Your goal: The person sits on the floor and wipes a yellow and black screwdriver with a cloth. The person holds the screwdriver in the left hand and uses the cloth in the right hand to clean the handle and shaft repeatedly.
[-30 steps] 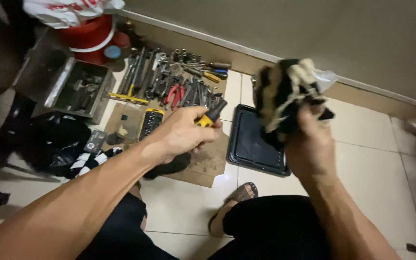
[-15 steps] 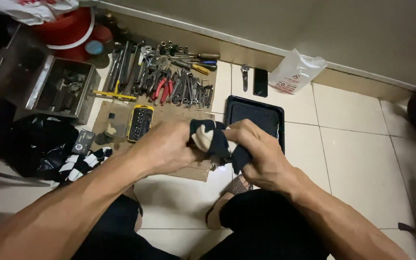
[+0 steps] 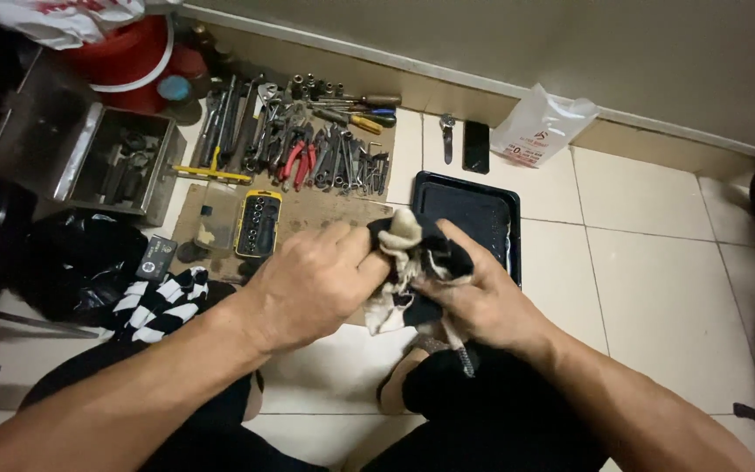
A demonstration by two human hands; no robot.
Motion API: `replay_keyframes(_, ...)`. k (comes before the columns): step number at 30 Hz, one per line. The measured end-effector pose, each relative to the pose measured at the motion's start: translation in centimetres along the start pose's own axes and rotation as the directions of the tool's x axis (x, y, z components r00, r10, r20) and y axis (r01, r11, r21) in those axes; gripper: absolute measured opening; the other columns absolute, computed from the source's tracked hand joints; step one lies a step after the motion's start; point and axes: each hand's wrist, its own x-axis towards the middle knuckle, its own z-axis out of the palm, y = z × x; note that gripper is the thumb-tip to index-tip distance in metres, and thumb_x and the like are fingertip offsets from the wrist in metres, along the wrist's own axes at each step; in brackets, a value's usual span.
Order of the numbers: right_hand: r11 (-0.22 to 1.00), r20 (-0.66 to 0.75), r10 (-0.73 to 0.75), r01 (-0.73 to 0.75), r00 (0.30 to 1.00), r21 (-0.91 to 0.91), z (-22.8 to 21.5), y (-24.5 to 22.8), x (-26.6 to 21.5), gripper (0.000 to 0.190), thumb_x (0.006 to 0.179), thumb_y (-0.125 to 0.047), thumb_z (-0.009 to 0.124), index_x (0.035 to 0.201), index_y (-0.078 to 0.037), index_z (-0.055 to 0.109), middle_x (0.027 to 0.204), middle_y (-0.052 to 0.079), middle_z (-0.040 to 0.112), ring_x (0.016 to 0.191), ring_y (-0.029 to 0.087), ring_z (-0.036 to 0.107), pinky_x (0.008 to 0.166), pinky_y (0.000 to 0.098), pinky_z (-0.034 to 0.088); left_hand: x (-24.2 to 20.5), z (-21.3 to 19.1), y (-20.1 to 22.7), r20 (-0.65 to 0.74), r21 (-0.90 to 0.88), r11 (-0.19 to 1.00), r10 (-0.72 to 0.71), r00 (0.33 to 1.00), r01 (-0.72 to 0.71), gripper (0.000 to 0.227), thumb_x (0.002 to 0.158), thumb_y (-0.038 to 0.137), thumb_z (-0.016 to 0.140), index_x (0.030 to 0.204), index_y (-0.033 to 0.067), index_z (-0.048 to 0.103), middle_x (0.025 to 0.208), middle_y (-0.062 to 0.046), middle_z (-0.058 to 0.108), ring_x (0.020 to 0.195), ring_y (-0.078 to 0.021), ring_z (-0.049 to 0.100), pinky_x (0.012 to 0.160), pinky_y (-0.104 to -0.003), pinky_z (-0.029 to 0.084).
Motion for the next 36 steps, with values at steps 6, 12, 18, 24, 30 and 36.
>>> replay_keyframes(6,0.803,0.255,-0.179,0.291,0.95,-0.52,-0.3,0.0,-1.5,0.055,0.067,-0.008,0.054,0.122,-0.003,0.058,0.076,0.016,0.062,0.066,0.043,0.066,0.062,0.0515,0.054,1.7,-3.5,1.2,0.762,-0.586,0.099,-0.273,0.588,0.804,0.03,0.069,0.014,0.071,0.092,-0.0043,0.077,0.091,-0.022,0.081,0.088,-0.0314,0.075,0.074,-0.046,0.059)
replay_keyframes(12,0.209,0.601,-0.465,0.74,0.65,-0.639,0.9,-1.0,-2.8,0.033,0.104,-0.01,0.036,0.132,0.006,0.043,0.086,0.014,0.052,0.07,0.031,0.05,0.063,0.0491,0.05,-0.3,-1.4,0.1,0.903,-0.352,-0.221,0.175,0.392,0.91,0.023,0.088,0.002,0.062,0.07,0.015,0.056,0.052,0.004,0.041,0.044,-0.007,0.031,0.04,-0.026,0.018)
replay_keyframes(18,0.963,0.14,0.239,-0.216,0.961,-0.16,1.7,-2.5,-1.8,0.043,0.099,-0.026,0.048,0.134,-0.004,0.039,0.045,0.012,0.065,0.026,0.019,0.064,0.022,0.029,0.052,-1.7,-0.1,3.1,0.269,-0.214,0.944,-0.191,0.944,0.252,0.011,0.082,0.005,0.06,0.091,0.0084,0.065,0.073,-0.011,0.066,0.059,-0.0308,0.066,0.048,-0.048,0.055)
replay_keyframes(24,0.833,0.004,0.552,-0.551,0.834,0.038,2.4,-4.5,0.5,0.029,0.095,-0.017,0.058,0.112,0.0,0.074,0.1,0.011,0.08,0.09,0.02,0.075,0.083,0.0338,0.062,-1.5,0.9,3.8,0.254,-0.213,0.923,-0.263,0.931,0.319,0.016,0.07,-0.005,0.054,0.08,0.0067,0.059,0.071,-0.013,0.059,0.051,-0.0302,0.058,0.034,-0.05,0.048)
replay_keyframes(30,0.615,0.188,-0.052,0.179,0.981,-0.768,-3.3,4.1,-5.9,0.069,0.073,-0.055,0.064,0.125,-0.01,0.053,0.087,0.005,0.065,0.073,0.034,0.064,0.061,0.044,0.046,1.1,-3.3,0.7,0.906,-0.295,-0.381,0.18,0.384,0.876,0.011,0.096,0.005,0.064,0.086,0.0019,0.068,0.061,-0.001,0.051,0.045,-0.007,0.028,0.039,-0.023,0.02)
replay_keyframes(36,0.471,0.172,-0.211,0.254,0.962,-0.845,-5.2,7.1,-7.6,0.056,0.077,-0.05,0.07,0.119,-0.015,0.056,0.094,0.005,0.065,0.08,0.031,0.065,0.068,0.045,0.048,4.4,-7.9,2.3,0.91,-0.33,0.228,-0.183,0.373,0.916,0.017,0.093,0.03,0.065,0.094,0.0137,0.071,0.093,-0.004,0.077,0.072,-0.0195,0.07,0.069,-0.032,0.06)
